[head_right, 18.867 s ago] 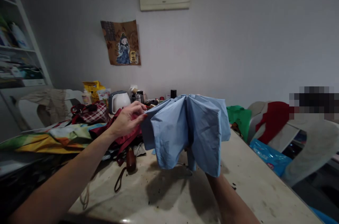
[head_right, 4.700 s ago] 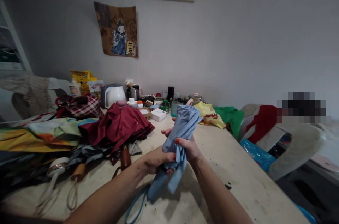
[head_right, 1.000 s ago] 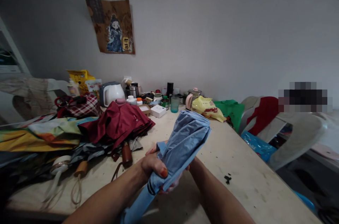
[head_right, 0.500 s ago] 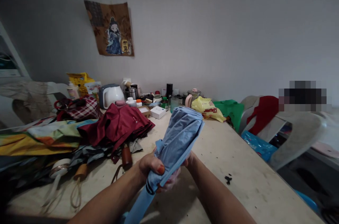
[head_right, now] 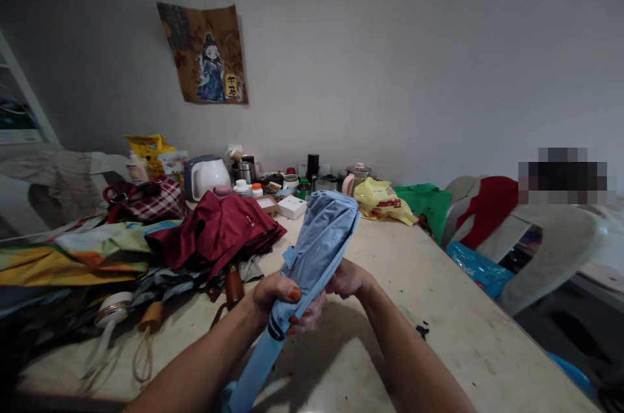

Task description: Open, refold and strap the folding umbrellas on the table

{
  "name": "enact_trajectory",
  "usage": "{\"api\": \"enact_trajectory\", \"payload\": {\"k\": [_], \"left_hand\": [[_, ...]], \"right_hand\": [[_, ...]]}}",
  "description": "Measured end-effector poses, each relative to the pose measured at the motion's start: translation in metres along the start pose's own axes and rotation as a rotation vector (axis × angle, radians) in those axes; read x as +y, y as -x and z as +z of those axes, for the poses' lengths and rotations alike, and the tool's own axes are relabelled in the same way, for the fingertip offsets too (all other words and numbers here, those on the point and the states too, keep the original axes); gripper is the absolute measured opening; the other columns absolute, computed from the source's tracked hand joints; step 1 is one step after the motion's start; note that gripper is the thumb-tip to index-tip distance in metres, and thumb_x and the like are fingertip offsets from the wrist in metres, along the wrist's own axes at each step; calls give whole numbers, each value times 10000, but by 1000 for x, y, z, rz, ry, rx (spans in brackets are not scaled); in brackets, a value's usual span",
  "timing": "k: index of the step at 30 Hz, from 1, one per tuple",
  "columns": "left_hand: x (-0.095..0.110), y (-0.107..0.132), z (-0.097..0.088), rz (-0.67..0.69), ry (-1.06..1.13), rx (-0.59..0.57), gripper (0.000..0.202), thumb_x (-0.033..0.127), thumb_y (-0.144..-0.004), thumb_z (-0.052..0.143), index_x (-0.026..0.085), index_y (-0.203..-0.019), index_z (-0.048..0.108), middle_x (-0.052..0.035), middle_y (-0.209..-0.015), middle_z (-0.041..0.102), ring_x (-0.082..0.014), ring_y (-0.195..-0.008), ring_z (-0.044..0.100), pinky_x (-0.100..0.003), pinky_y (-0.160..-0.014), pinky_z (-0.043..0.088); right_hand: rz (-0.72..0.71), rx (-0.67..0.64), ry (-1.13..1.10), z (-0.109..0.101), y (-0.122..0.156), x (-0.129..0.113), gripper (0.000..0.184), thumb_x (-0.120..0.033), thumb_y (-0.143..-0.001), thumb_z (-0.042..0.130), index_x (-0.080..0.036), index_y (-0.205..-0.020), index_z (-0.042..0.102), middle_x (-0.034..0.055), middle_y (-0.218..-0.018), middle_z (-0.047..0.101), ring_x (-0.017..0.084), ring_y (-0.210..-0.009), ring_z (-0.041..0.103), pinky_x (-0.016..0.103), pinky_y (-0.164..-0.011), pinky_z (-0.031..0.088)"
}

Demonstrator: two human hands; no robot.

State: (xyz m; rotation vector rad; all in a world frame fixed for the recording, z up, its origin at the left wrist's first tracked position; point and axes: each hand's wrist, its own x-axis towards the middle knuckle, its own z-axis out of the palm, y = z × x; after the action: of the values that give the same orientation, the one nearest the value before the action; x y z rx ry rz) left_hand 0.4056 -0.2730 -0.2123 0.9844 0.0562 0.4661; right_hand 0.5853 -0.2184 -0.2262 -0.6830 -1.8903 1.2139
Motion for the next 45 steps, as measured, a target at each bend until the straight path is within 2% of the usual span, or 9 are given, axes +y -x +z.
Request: {"api": "enact_trajectory", "payload": {"k": [6,10,15,18,25,29,32,37,45], "left_hand": [[6,6,-15,22,-19,109,492,365,-573,770,112,-954,588,-2,-667,536,-84,-465,467,-204,-404,359],[13,11,-27,54,-24,125,426,364,-599,763,108,-893,590,4,-667,504,-73,-483,455,-198,-413,349],[24,17,-33,116,2,156,437,325,-632,755,128,-980,578,31,-661,472,-63,-486,437,-185,-423,312],[28,19,-33,108,-6,267,458,337,-583,773,130,-931,559,33,-643,484,-61,-485,442,-176,-424,305],[27,9,-14,181,-402,784,371,286,-521,745,151,-788,525,26,-557,543,-81,-428,474,-197,-413,367],[30,8,-8,211,-480,872,348,292,-532,730,150,-781,533,36,-536,536,-70,-408,445,-190,-397,347],[35,14,-9,252,-404,843,375,311,-529,732,151,-805,536,29,-541,551,-88,-420,479,-208,-417,394],[37,16,-10,284,-418,861,364,296,-533,728,150,-815,550,37,-557,545,-85,-432,473,-211,-442,396],[13,-12,-4,346,-992,1166,363,184,-576,722,165,-913,590,-4,-766,624,-140,-704,560,-230,-640,418]], "right_hand": [[68,-92,-68,-15,-7,-11,302,-382,-652,738,-148,-564,569,-40,-498,462,48,-451,298,195,-433,234],[105,-83,-49,-23,-6,-20,322,-425,-710,741,-130,-651,626,-18,-560,529,46,-459,319,205,-440,199],[96,40,-124,-31,-2,-24,412,-505,-696,758,-142,-609,584,-30,-485,488,51,-429,320,212,-424,182],[95,95,-178,-32,-2,-23,421,-506,-669,780,-142,-603,580,-30,-479,483,52,-424,331,213,-418,180],[44,120,-110,-26,-2,-28,464,-537,-727,727,-152,-560,529,-49,-473,415,52,-438,289,224,-437,162],[-23,185,-36,-22,-1,-31,453,-540,-759,696,-151,-577,550,-47,-479,399,63,-458,274,234,-449,164],[-61,242,-58,-21,0,-30,453,-537,-754,699,-156,-569,537,-48,-489,385,67,-471,264,237,-455,159],[-22,207,-19,-17,0,-32,449,-545,-759,690,-157,-582,548,-57,-477,359,66,-466,246,234,-456,154],[-69,178,42,17,-3,-39,474,-571,-779,650,-162,-564,542,-37,-483,434,76,-469,331,229,-463,238]]}}
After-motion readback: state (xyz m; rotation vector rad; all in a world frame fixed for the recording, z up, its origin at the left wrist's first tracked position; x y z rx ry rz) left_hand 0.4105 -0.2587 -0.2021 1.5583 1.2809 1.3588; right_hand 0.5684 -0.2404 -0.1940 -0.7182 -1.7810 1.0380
